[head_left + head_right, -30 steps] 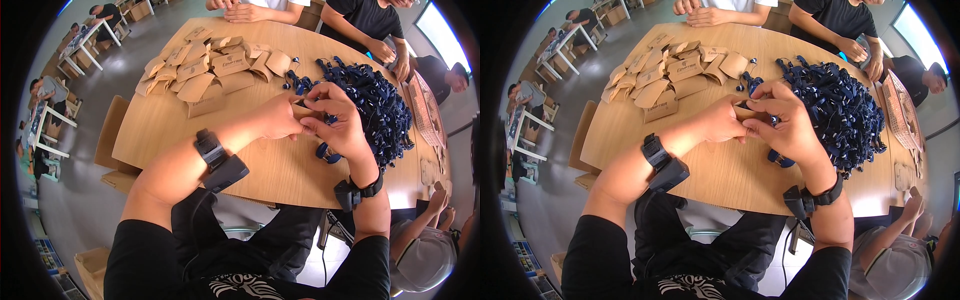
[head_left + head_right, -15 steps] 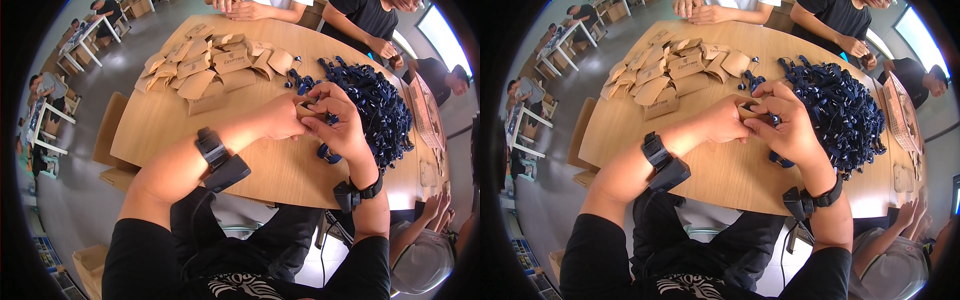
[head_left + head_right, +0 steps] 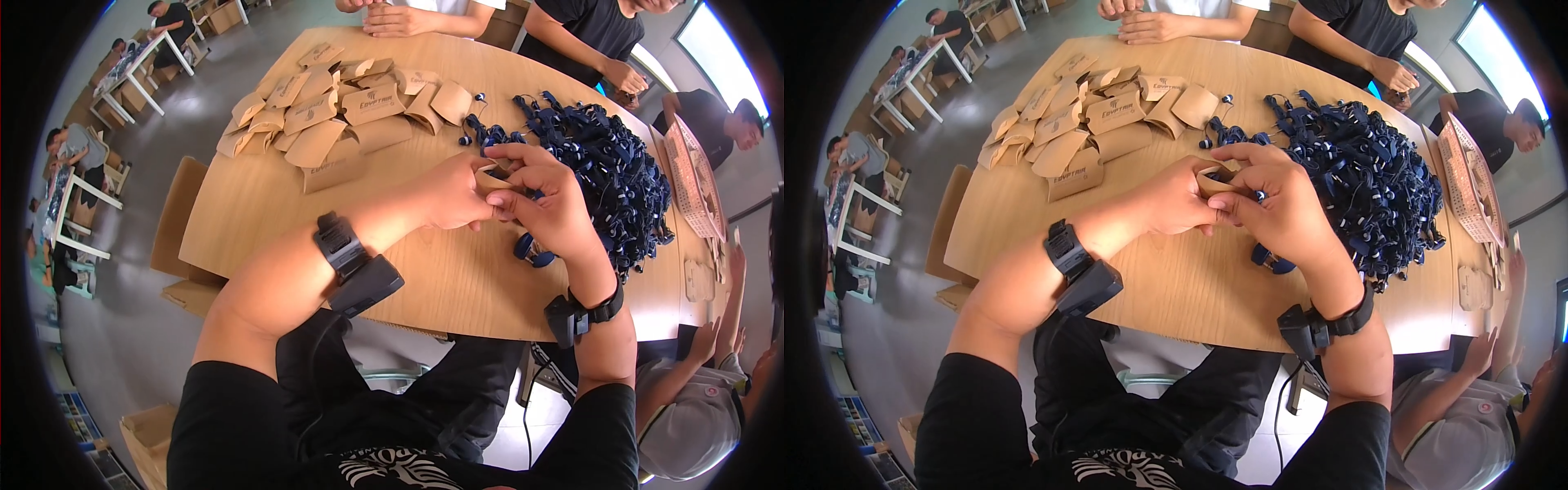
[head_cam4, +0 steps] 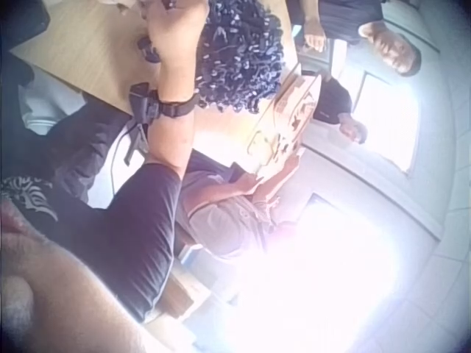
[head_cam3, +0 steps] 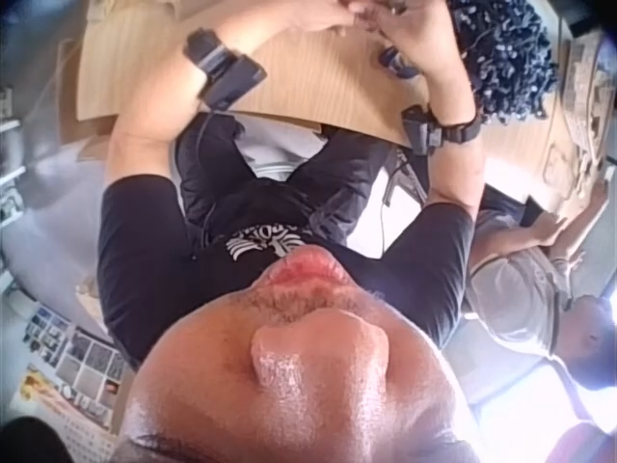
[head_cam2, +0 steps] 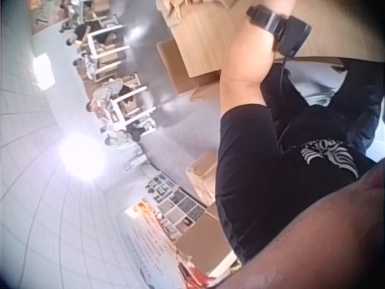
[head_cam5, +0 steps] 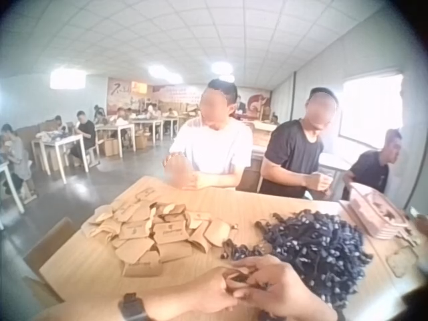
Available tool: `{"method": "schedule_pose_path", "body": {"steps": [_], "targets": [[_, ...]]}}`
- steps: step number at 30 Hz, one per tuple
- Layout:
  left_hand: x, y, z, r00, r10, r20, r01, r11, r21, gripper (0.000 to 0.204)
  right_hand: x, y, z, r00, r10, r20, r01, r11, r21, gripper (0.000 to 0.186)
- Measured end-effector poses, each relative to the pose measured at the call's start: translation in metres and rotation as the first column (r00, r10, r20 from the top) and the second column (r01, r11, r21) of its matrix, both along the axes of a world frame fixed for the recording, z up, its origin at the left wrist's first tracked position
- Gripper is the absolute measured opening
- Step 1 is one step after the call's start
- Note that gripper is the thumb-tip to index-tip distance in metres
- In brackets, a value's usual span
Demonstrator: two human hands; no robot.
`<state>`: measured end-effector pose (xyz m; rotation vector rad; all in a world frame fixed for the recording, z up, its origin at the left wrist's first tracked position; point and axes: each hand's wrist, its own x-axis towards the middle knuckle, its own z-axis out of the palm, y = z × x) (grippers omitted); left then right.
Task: Packaging small blue plastic components into brown cardboard envelopes.
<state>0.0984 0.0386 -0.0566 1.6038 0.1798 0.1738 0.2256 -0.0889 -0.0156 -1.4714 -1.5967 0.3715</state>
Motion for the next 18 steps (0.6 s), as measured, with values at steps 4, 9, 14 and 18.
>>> {"method": "schedule_pose_path", "body": {"steps": [4, 9, 14, 18], "targets": [[-0.002, -0.002, 0.008, 1.000, -0.002, 0.006, 0.003, 0.994, -0.107, 0.018, -0.010, 0.002, -0.003, 0.990, -0.140, 0.017, 0.134, 0.971, 0.196, 0.017], [-0.002, -0.003, 0.009, 1.000, -0.022, -0.002, 0.022, 0.999, -0.050, 0.014, -0.009, 0.002, 0.002, 0.975, -0.059, 0.216, 0.006, 0.972, 0.235, 0.030], [-0.004, -0.001, 0.007, 1.000, -0.029, 0.005, 0.029, 0.999, -0.044, 0.014, -0.011, 0.000, -0.001, 0.988, -0.089, 0.128, 0.064, 0.979, 0.194, 0.028], [-0.004, 0.000, 0.005, 1.000, -0.024, -0.002, 0.023, 0.994, -0.110, 0.016, -0.013, 0.002, -0.002, 0.995, -0.100, -0.013, 0.101, 0.988, 0.117, 0.023]]}}
